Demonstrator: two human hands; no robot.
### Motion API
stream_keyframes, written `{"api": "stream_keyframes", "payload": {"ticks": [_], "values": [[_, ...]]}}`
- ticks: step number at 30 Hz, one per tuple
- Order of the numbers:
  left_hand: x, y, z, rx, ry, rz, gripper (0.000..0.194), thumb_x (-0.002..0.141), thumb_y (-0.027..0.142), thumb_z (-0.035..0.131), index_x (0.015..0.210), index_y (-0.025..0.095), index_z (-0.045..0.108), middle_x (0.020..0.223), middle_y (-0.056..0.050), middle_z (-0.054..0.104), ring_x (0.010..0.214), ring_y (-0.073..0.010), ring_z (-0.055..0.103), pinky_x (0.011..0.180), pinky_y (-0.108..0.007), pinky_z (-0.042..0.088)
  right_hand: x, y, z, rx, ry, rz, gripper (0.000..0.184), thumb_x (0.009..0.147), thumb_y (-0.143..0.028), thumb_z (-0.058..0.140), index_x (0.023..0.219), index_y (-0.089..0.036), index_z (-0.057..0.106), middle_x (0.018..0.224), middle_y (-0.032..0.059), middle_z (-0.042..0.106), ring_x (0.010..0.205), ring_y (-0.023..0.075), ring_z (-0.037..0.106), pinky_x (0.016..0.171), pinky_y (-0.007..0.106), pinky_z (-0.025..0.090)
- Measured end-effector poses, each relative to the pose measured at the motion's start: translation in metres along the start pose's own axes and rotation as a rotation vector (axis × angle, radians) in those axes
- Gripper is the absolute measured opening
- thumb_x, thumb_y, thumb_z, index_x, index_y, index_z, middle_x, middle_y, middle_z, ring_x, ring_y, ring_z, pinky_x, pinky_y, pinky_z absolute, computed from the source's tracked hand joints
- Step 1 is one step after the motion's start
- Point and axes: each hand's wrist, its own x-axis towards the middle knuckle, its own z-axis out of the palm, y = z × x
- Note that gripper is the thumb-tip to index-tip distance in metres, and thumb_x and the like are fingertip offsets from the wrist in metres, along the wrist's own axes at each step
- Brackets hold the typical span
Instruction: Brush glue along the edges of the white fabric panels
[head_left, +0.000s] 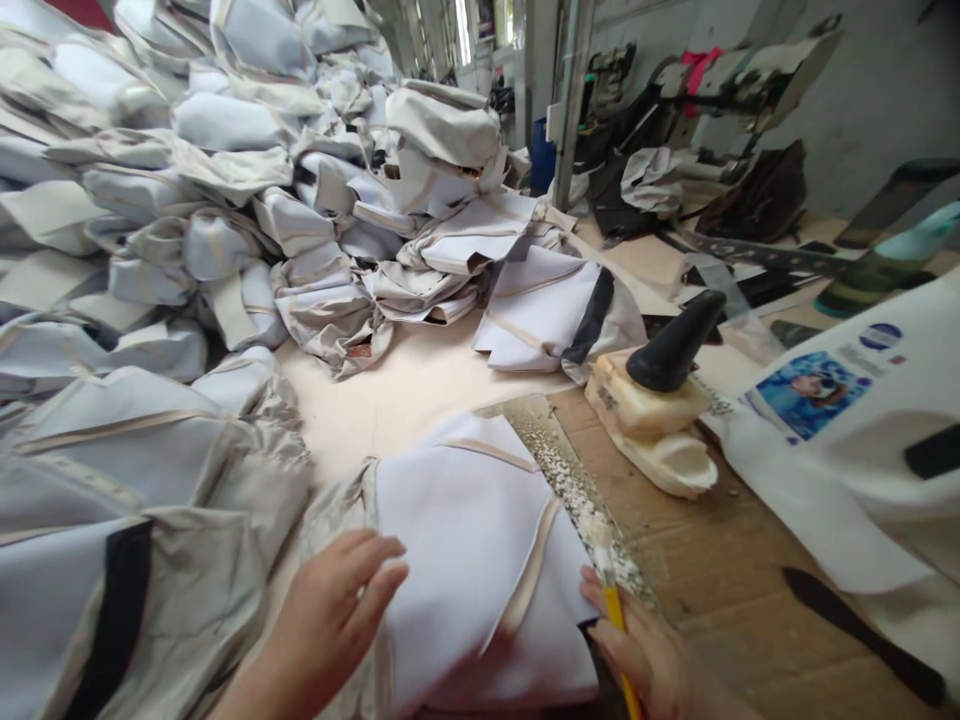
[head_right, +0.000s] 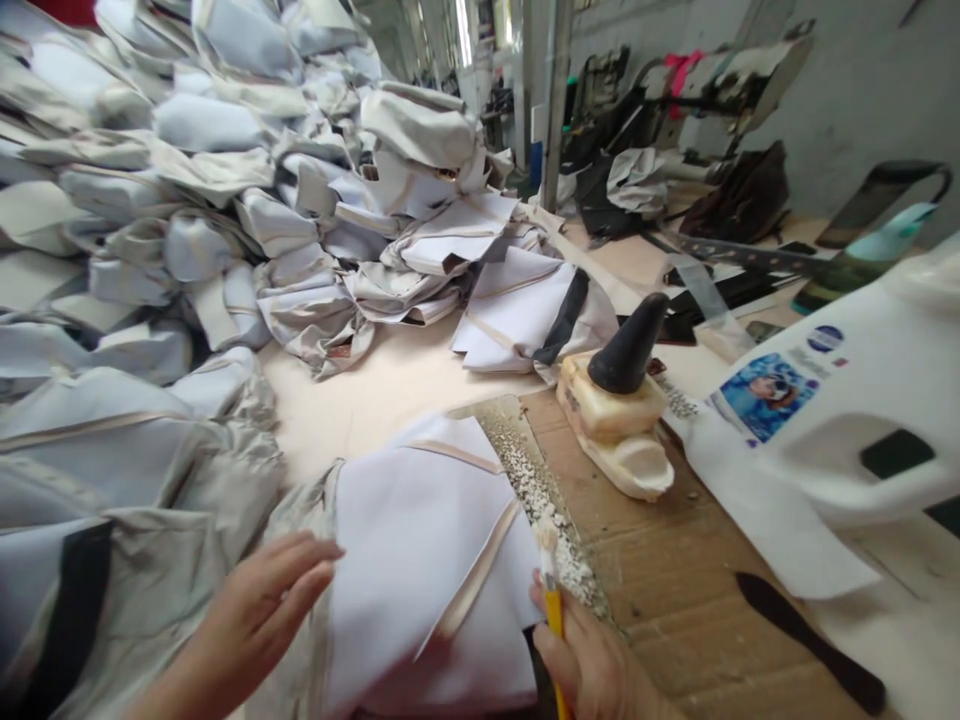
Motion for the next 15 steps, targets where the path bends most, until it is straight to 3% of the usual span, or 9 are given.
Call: {"api": "stream_keyframes", "payload": {"ticks": [2, 4, 6, 8, 11, 15], "values": [[0.037, 0.013, 0.004, 0.069, -0.054, 0.025, 0.041, 0.090, 0.046, 0.036, 0.113, 0.024, 0.061, 0.117, -0.010, 0.060, 0.110, -0.0266, 0.053, 0.089, -0.042, 0.047, -0.009, -0.005, 0.002, -0.007, 0.024, 0.013, 0.020, 0.085, -0.020, 0.044, 0.097, -0.016, 0.059, 0.108, 0.0178, 0.064, 0.111, 0.0279, 0.055, 0.085, 0.035, 0.051], [0.071, 0.025, 0.024, 0.122, -0.160, 0.079, 0.052, 0.086, 0.054, 0.037, 0.131, 0.029, 0.046, 0.142, -0.009, 0.037, 0.131, -0.0363, 0.027, 0.097, -0.062, 0.031, -0.018, -0.007, -0.002, -0.021, 0.026, 0.043, 0.019, 0.086, -0.023, 0.045, 0.096, -0.017, 0.059, 0.105, 0.0172, 0.065, 0.106, 0.0282, 0.058, 0.083, 0.036, 0.052], [0.098, 0.030, 0.054, 0.173, -0.246, 0.071, 0.060, 0.083, 0.062, 0.036, 0.136, 0.034, 0.038, 0.149, -0.007, 0.023, 0.135, -0.0415, 0.010, 0.093, -0.075, 0.016, -0.023, -0.002, -0.016, -0.040, 0.015, 0.103, 0.015, 0.085, -0.023, 0.049, 0.095, -0.018, 0.058, 0.102, 0.0145, 0.066, 0.100, 0.0261, 0.061, 0.081, 0.033, 0.053], [0.114, 0.027, 0.084, 0.230, -0.305, 0.033, 0.065, 0.079, 0.066, 0.039, 0.135, 0.034, 0.040, 0.148, -0.009, 0.025, 0.134, -0.0447, 0.008, 0.088, -0.079, 0.005, -0.020, 0.012, -0.040, -0.042, 0.006, 0.213, 0.017, 0.084, -0.026, 0.054, 0.099, -0.019, 0.057, 0.103, 0.0119, 0.066, 0.097, 0.0245, 0.062, 0.081, 0.031, 0.053], [0.120, 0.009, 0.117, 0.276, -0.366, 0.032, 0.067, 0.075, 0.062, 0.048, 0.135, 0.035, 0.039, 0.147, -0.010, 0.028, 0.132, -0.0466, 0.014, 0.088, -0.079, 0.002, -0.006, 0.047, -0.082, 0.024, 0.075, 0.586, 0.025, 0.088, -0.033, 0.047, 0.107, -0.019, 0.055, 0.093, 0.0091, 0.066, 0.086, 0.0214, 0.064, 0.075, 0.031, 0.053], [0.117, -0.012, 0.130, 0.283, -0.376, 0.095, 0.068, 0.075, 0.061, 0.047, 0.138, 0.039, 0.032, 0.148, -0.008, 0.024, 0.132, -0.0453, 0.018, 0.091, -0.077, 0.003, 0.017, 0.102, -0.107, 0.155, 0.296, 1.174, 0.037, 0.091, -0.042, 0.032, 0.094, -0.017, 0.060, 0.065, 0.0032, 0.059, 0.064, 0.0171, 0.059, 0.062, 0.028, 0.049]]}}
